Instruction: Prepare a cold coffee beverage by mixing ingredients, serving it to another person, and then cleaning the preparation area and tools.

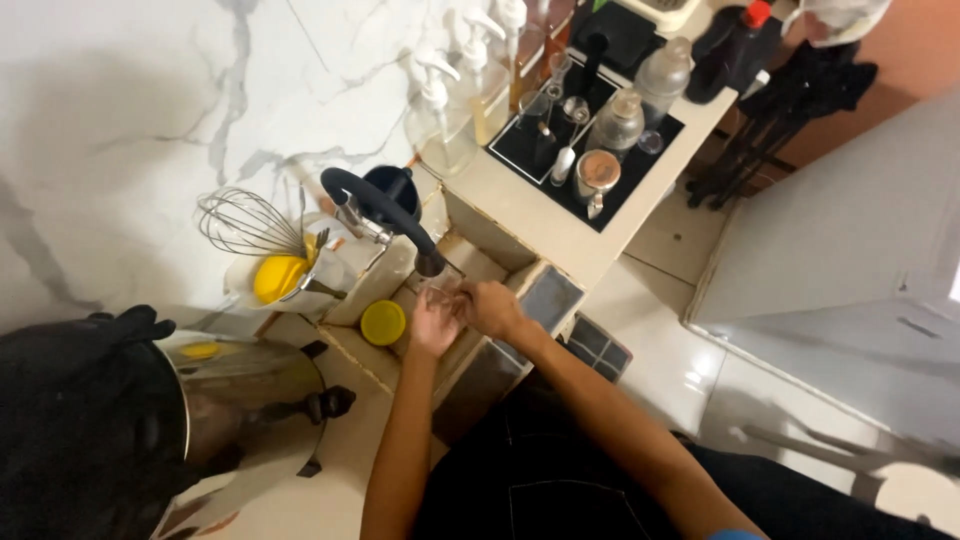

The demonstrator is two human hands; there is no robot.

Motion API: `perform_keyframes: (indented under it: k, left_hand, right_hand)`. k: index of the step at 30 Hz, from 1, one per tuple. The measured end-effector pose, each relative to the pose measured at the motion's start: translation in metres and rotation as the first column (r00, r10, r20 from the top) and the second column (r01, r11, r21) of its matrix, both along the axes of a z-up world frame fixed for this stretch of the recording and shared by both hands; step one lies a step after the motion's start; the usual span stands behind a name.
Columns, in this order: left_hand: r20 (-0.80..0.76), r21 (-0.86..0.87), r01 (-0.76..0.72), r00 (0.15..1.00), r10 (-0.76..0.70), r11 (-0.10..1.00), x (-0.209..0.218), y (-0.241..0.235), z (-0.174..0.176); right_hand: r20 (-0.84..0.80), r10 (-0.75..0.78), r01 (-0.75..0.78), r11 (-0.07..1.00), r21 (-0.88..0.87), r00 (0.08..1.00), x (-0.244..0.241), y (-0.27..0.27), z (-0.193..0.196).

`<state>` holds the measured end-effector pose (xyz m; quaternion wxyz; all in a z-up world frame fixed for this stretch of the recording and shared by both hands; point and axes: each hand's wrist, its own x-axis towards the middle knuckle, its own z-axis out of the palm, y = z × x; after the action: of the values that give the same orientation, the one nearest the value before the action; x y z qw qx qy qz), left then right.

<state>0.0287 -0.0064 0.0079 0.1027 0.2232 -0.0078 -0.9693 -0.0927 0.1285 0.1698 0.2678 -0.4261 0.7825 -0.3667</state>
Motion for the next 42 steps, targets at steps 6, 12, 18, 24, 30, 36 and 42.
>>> perform_keyframes:
  k: [6,12,18,24,30,36,42]
  left_hand:
    - [0.230,-0.200,-0.076,0.966,0.122,0.977,-0.001,0.006,0.020]
    - [0.161,-0.302,-0.111,0.973,0.165,0.947,0.015,0.002,-0.030]
    - [0.069,-0.525,-0.229,0.948,0.310,0.820,0.008,0.001,-0.009]
    - [0.131,-0.399,-0.202,0.953,0.274,0.894,-0.009,-0.001,-0.060]
    - [0.100,-0.423,-0.256,0.940,0.326,0.869,-0.003,0.010,-0.035]
    - [0.145,-0.366,-0.236,0.941,0.306,0.900,0.016,0.004,0.003]
    - [0.062,-0.298,-0.298,0.942,0.330,0.907,0.028,0.001,0.016]
  right_hand:
    - [-0.297,0.064,-0.012,0.985,0.174,0.953,-0.006,-0.007,-0.005]
    - [-0.377,0.128,-0.065,0.982,0.177,0.917,0.000,-0.016,-0.014]
    - [-0.148,0.063,-0.064,0.998,0.003,0.987,-0.011,-0.024,-0.015]
    - [-0.080,0.003,-0.015,0.989,-0.149,0.997,-0.019,-0.025,-0.017]
    - [-0.074,0.049,-0.059,0.989,-0.138,0.996,-0.015,-0.028,-0.020]
    - [0.166,0.005,0.030,0.978,-0.206,0.986,-0.012,-0.045,-0.041]
    - [0.272,0.077,-0.027,0.983,-0.182,0.959,-0.027,-0.058,-0.056]
